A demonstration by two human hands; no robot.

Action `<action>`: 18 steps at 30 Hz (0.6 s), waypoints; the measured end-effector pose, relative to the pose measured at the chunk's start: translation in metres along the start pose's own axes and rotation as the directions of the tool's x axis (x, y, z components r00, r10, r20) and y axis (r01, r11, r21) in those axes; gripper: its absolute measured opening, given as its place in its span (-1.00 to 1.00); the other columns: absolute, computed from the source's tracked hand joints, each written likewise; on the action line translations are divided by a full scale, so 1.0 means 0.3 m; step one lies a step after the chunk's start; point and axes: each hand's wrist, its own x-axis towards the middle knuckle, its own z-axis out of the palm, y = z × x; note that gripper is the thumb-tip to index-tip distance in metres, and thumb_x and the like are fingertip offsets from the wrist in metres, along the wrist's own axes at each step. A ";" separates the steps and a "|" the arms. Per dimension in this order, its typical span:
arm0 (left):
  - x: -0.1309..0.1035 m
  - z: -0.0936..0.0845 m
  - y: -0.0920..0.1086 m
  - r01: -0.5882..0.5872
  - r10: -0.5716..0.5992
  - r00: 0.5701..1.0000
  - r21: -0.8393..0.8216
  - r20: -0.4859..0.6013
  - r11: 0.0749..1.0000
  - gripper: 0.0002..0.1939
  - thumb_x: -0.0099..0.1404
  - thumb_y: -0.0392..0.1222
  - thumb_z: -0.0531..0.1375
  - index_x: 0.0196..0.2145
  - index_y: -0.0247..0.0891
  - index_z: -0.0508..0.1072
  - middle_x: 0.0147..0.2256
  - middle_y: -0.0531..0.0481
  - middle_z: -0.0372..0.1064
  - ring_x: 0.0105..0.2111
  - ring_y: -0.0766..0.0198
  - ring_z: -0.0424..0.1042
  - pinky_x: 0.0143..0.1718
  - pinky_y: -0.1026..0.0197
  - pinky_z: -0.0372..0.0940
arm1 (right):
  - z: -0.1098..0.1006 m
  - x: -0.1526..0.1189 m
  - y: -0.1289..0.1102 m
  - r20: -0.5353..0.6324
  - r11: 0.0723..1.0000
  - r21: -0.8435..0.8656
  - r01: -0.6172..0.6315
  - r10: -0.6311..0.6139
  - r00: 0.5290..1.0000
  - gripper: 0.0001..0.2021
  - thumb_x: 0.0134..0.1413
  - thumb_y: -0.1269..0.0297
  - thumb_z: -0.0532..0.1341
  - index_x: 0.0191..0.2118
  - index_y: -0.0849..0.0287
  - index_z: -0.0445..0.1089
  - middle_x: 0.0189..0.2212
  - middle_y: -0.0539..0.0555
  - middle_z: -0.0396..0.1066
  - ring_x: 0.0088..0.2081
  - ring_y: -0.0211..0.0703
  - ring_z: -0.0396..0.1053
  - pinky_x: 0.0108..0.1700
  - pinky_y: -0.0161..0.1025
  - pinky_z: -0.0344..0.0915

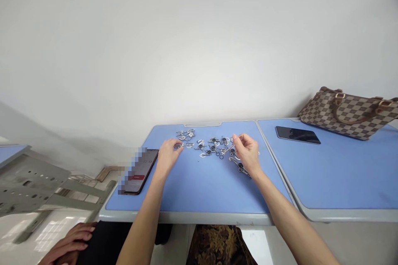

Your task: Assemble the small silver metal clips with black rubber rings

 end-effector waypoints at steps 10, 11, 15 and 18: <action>0.066 0.086 -0.075 0.097 -0.094 0.995 0.073 -0.045 0.993 -0.82 0.19 -0.29 0.21 -0.22 -0.23 0.52 -0.21 -0.12 0.48 -0.20 0.05 0.44 -0.08 0.02 0.31 | -0.001 0.000 0.003 -0.001 0.999 -0.031 0.038 -0.038 0.999 -0.57 0.12 -0.07 0.23 -0.54 0.11 0.13 -0.70 -0.15 0.06 -0.65 -0.37 -0.02 -0.60 -0.34 -0.03; 0.067 0.090 -0.075 0.103 -0.100 0.994 0.063 -0.049 0.993 -0.80 0.20 -0.29 0.21 -0.20 -0.24 0.52 -0.20 -0.13 0.47 -0.20 0.05 0.45 -0.07 0.02 0.32 | -0.001 0.001 0.003 -0.002 0.999 -0.030 0.037 -0.037 0.999 -0.57 0.12 -0.07 0.23 -0.54 0.11 0.13 -0.70 -0.15 0.06 -0.65 -0.37 -0.02 -0.60 -0.34 -0.03; 0.065 0.094 -0.069 0.116 -0.115 0.991 0.008 -0.062 0.993 -0.75 0.20 -0.32 0.20 -0.13 -0.26 0.51 -0.18 -0.13 0.46 -0.21 0.09 0.47 -0.10 0.05 0.36 | -0.001 0.002 0.000 -0.012 1.000 -0.006 0.029 -0.029 1.000 -0.58 0.11 -0.05 0.25 -0.53 0.12 0.15 -0.69 -0.16 0.06 -0.65 -0.37 -0.02 -0.60 -0.34 -0.03; 0.061 0.090 -0.063 0.104 -0.107 0.992 -0.047 -0.063 0.994 -0.75 0.19 -0.34 0.21 -0.14 -0.28 0.51 -0.14 -0.12 0.43 -0.25 0.17 0.48 -0.12 0.12 0.39 | -0.003 0.003 0.000 -0.009 1.000 -0.007 0.022 -0.022 1.000 -0.58 0.10 -0.06 0.25 -0.53 0.12 0.16 -0.69 -0.15 0.06 -0.65 -0.37 -0.01 -0.60 -0.34 -0.02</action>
